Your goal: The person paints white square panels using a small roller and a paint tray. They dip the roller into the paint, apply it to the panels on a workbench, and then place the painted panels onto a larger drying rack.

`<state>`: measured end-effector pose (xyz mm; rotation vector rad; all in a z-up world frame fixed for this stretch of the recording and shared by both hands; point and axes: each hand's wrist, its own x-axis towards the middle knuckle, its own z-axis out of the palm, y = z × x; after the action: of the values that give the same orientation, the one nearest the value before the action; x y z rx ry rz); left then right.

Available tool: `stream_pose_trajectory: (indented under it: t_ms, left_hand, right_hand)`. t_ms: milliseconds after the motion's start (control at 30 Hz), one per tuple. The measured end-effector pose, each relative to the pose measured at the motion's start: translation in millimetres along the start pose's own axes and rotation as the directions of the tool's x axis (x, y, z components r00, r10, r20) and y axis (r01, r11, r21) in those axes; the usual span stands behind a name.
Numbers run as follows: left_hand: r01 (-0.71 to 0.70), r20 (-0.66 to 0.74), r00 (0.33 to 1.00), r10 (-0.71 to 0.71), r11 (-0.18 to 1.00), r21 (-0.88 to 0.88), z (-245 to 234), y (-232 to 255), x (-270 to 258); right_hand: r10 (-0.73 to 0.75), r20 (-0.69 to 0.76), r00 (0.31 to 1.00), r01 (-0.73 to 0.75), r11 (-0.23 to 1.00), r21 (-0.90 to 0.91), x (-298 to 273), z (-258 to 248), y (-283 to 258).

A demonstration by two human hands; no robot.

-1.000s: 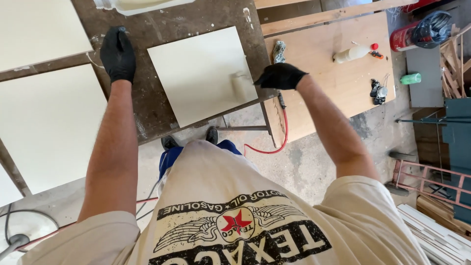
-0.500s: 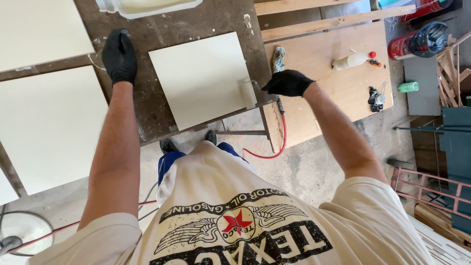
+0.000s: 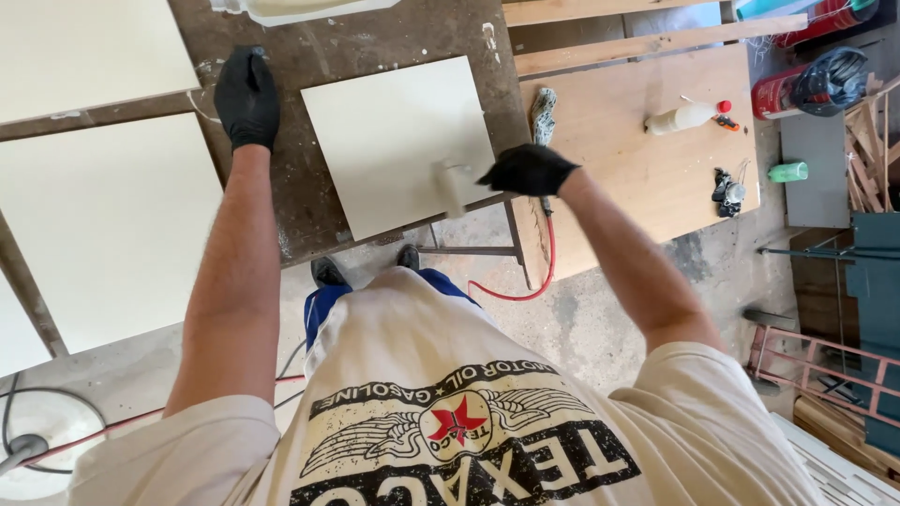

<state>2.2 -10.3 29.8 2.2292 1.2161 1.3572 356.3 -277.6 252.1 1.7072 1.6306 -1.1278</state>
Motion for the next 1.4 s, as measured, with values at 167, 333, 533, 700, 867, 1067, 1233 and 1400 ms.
stream_pose_trajectory:
  t_ms: [167, 333, 533, 700, 867, 1067, 1233, 1400]
  left_hand:
    - [-0.026, -0.018, 1.0, 0.025, 0.999, -0.03, 1.4, -6.4, -3.5]
    - [0.053, -0.022, 0.998, -0.053, 0.998, -0.015, 4.6, -7.4, -4.6]
    - [-0.017, -0.059, 0.998, 0.018, 1.0, 0.016, 4.6, -12.2, -5.1]
    - [0.018, -0.019, 1.0, -0.018, 1.0, -0.024, 8.6, -13.6, -6.1]
    - [0.061, 0.016, 0.998, -0.061, 0.998, 0.002, 9.9, -10.7, -9.6]
    - [0.06, 0.029, 0.998, -0.058, 0.997, -0.052, 3.6, -5.0, -3.0]
    - [0.081, 0.033, 0.996, -0.08, 0.995, -0.051, -2.4, 1.9, -2.9]
    - [0.098, 0.051, 0.994, -0.097, 0.995, -0.019, 5.3, -5.8, -6.0]
  right_hand:
    - [-0.176, -0.073, 0.982, 0.176, 0.984, -0.01, 45.8, 26.4, -81.0]
    - [0.116, 0.027, 0.993, -0.118, 0.99, 0.078, -8.8, -9.1, -34.5]
    - [-0.003, -0.011, 1.0, 0.003, 1.0, 0.017, 29.6, 14.1, -109.3]
    - [0.041, -0.01, 0.999, -0.041, 0.999, 0.001, 12.4, -2.5, -89.5]
    - [0.095, -0.024, 0.995, -0.096, 0.995, -0.03, 0.9, -0.8, -67.7]
    - [-0.088, -0.066, 0.994, 0.089, 0.996, 0.012, 38.9, 13.7, -135.9]
    - [0.003, 0.004, 1.0, -0.002, 0.993, -0.114, 25.1, 14.9, -57.9]
    - [-0.089, -0.052, 0.995, 0.084, 0.992, -0.099, 36.0, 21.4, -140.8]
